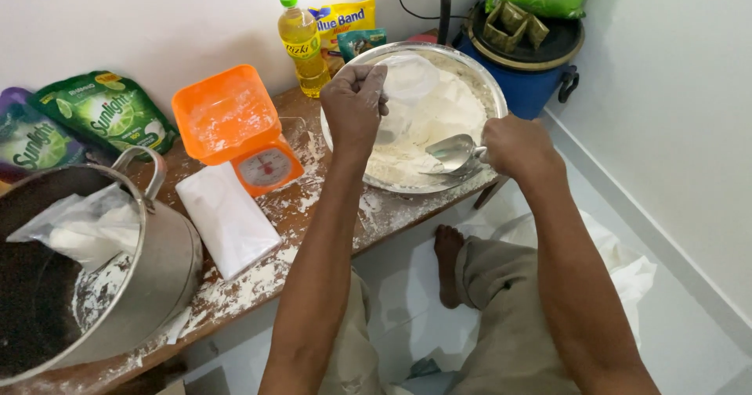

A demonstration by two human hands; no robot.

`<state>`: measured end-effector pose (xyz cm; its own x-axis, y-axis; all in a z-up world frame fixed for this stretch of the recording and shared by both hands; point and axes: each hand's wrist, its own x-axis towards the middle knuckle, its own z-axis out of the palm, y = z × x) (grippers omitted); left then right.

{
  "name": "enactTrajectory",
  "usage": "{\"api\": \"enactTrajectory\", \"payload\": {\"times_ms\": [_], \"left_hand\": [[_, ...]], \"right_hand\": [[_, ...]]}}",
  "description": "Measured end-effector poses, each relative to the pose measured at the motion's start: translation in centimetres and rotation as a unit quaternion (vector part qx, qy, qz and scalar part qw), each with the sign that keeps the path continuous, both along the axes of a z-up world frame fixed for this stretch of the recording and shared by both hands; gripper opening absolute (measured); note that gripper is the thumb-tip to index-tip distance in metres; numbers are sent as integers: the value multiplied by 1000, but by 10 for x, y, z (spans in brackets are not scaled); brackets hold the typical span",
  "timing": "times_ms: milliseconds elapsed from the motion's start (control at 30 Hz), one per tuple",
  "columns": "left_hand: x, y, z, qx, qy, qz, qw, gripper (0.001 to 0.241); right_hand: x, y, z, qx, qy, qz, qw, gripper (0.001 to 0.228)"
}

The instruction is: Measuring flour into small plastic bags using a scoop and a scale, and mixing dough in a large bowl.

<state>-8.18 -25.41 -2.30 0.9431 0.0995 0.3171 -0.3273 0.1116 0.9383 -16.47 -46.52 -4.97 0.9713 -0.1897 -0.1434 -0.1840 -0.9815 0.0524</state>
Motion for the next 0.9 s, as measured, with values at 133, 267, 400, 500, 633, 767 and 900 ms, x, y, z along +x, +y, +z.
{"api": "enactTrajectory", "payload": {"times_ms": [133, 267, 400, 500, 633, 767, 900], "left_hand": [[2, -1, -2, 2, -2, 5, 1000, 13], [-1, 0, 1, -13, -6, -1, 1000, 12], [-3, -1, 4, -22, -6, 0, 1000, 11], [-1, -1, 3, -23, -1, 3, 1000, 11], [4, 0, -2, -33, -9, 4, 999, 12], [1, -1, 1, 5, -6, 18, 1000, 12], [2, -6, -1, 27, 2, 28, 999, 14]], "right_hand": [[2, 7, 4, -5, -3, 34, 999, 17], [10, -4, -22, 22, -5, 36, 999, 20], [15, -7, -29, 33, -9, 53, 998, 13], [12, -6, -16, 99, -4, 24, 995, 15], [14, -16, 3, 133, -1, 13, 991, 18], [1, -28, 17, 158, -9, -26, 987, 21], [-25, -23, 52, 161, -34, -31, 986, 33]]}}
